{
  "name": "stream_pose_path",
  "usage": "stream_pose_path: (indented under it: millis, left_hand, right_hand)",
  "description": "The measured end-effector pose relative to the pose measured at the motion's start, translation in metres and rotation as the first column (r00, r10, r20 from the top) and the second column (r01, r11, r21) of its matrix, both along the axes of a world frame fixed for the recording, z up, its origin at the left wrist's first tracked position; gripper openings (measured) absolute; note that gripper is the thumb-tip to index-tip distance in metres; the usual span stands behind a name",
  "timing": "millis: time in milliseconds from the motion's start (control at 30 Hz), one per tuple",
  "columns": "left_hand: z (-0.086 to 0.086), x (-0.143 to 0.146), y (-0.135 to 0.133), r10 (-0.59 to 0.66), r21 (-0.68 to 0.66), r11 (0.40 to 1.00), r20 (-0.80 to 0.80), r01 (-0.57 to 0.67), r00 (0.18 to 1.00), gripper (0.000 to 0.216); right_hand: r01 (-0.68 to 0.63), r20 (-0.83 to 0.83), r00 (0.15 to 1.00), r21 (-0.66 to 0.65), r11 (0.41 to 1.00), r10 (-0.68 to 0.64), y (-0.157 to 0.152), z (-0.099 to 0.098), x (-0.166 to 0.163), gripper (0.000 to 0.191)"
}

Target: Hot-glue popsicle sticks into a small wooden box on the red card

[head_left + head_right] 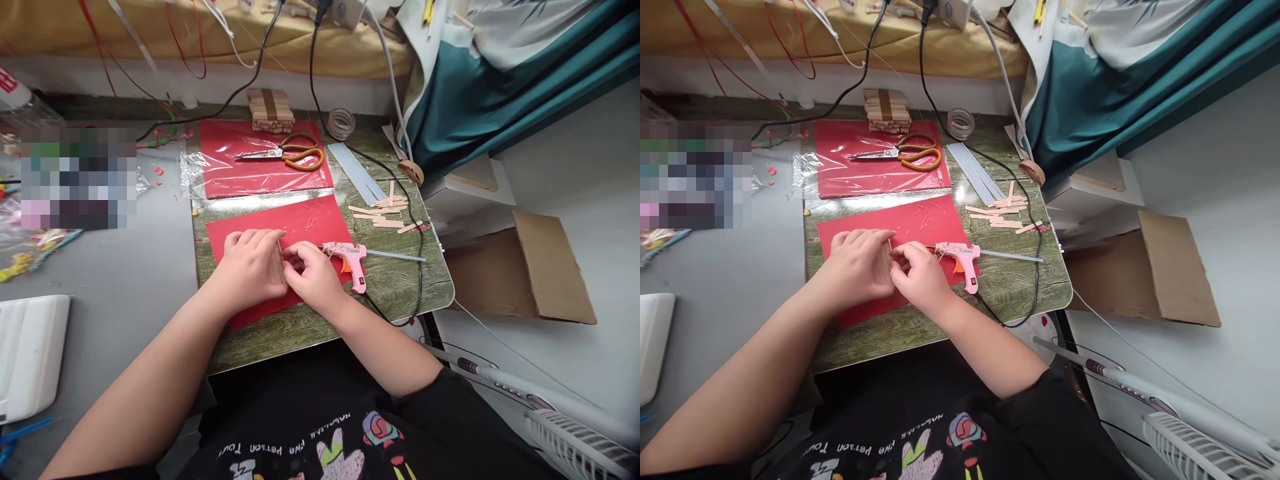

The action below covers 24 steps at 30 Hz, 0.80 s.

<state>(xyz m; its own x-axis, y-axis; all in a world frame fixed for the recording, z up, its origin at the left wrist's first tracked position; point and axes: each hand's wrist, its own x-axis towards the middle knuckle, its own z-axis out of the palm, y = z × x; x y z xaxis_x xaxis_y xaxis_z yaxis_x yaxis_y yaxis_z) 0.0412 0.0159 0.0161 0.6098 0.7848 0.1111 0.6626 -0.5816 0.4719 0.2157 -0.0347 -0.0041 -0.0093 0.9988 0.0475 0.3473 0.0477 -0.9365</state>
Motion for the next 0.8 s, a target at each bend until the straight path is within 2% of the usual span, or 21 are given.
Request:
stream_pose_path:
  millis: [200,367,800]
  left_hand:
    - [-0.002,-0.001,0.0,0.005,0.004,1.0,0.003,-0.005,1.0,0.075]
    - [-0.002,-0.004,0.002,-0.027,-0.003,1.0,-0.019,0.027,0.999,0.079]
    - [0.003,-0.001,0.003,-0.07,0.101,0.992,-0.076,0.077,0.995,0.071]
  right_hand:
    - [-0.056,0.044,0.997,-0.023,0.998,0.057,-0.021,0.006,0.005,0.022]
    - [-0.004,0.01,1.0,-0.093,0.996,0.005,-0.047,0.0,0.009,0.032]
    - [-0.052,0.059,0.997,0.018,0.998,0.051,-0.055,-0.004,0.015,0.031]
